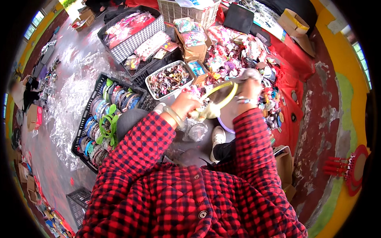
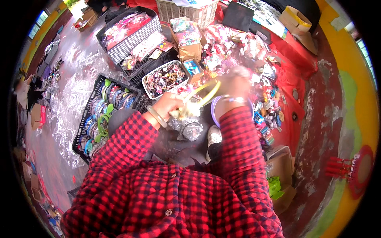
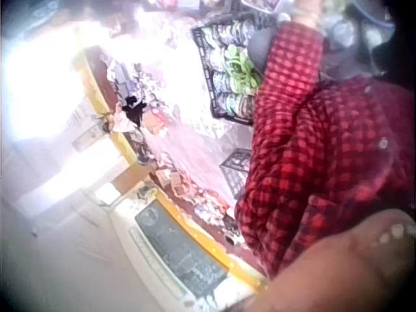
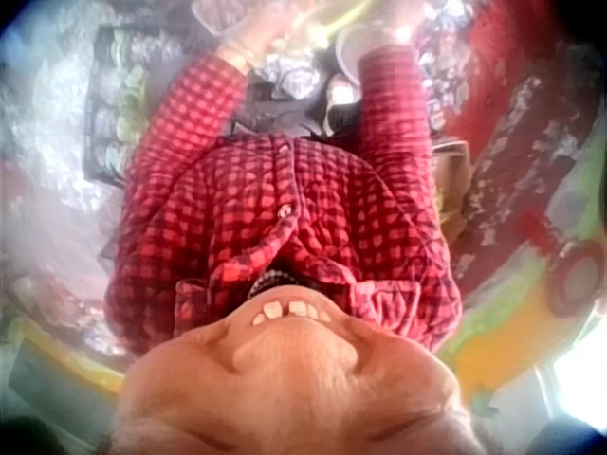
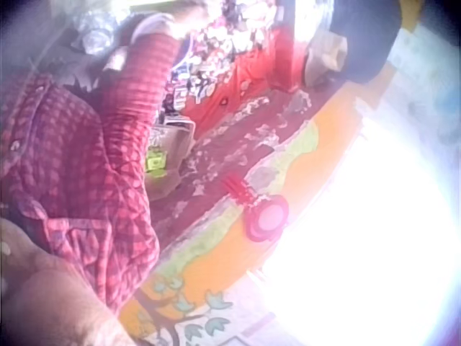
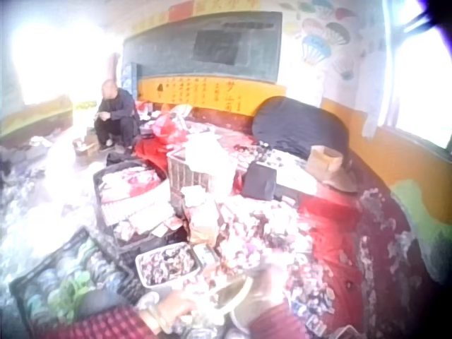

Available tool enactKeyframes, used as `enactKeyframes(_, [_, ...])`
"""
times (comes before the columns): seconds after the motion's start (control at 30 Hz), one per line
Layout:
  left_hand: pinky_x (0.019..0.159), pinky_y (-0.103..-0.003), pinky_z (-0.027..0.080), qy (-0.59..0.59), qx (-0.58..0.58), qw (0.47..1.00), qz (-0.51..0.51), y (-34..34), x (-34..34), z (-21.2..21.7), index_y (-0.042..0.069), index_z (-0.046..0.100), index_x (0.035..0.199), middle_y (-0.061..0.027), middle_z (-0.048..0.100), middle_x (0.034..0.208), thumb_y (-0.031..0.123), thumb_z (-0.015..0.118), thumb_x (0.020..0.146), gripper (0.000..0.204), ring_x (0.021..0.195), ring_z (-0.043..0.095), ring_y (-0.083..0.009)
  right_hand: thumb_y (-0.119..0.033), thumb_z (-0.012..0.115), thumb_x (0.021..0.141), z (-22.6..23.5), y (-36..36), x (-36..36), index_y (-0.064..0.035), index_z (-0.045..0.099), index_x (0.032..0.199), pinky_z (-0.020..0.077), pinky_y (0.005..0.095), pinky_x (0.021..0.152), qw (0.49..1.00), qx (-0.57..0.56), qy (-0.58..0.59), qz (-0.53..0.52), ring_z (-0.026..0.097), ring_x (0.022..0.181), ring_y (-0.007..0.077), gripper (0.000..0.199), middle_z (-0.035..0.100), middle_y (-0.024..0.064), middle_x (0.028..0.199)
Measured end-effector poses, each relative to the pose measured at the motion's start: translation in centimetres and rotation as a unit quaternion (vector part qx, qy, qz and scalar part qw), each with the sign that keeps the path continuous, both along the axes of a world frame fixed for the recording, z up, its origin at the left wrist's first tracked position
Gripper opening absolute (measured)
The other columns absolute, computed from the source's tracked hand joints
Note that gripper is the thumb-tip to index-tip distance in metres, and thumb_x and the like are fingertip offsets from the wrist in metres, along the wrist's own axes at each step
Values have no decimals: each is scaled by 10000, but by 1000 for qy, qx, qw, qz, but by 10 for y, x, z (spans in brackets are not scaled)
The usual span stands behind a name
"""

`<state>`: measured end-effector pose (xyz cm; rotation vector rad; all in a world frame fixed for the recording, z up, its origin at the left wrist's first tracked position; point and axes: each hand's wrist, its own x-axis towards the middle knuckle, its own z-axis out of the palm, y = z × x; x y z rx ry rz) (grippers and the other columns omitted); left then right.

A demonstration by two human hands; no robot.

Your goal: The person wipes a yellow headband and a circular mirrored object with a cloth, then places them into plastic bags.

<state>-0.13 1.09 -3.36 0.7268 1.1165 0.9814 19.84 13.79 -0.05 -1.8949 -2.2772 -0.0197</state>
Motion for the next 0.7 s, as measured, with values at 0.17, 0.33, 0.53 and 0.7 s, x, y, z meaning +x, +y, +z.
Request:
enactKeyframes(0.17, [333,-225,330,-75,5,994,80,6,-13,19,-47,599,708,-56,547,556,77,570,719,127,400,485,-113,-109,545,823,-32,32,40,-27,572,968,485,352,765,918,63,359,156,585,848,203,169,609,86,918])
enactKeyframes(0.33, [399,-243,364,48,71,987,137,13,-4,10,-34,610,693,-35,536,548,76,572,723,120,446,486,-91,-257,661,771,-32,15,-3,-68,549,1040,472,342,802,888,-188,336,251,575,894,192,348,602,63,961])
enactKeyframes(0.53, [447,-240,385,201,123,970,59,7,11,33,-13,603,663,-19,541,564,48,545,722,102,496,489,-73,-193,611,800,-74,-41,-61,-47,545,1006,477,267,693,373,-419,821,105,577,807,137,261,593,60,919])
enactKeyframes(0.7, [410,-238,365,230,122,965,22,4,14,23,-28,603,710,-27,530,555,60,538,712,109,450,479,-71,-142,510,825,-38,-52,-58,-30,583,899,479,283,678,707,-119,659,228,595,753,160,153,615,86,816])
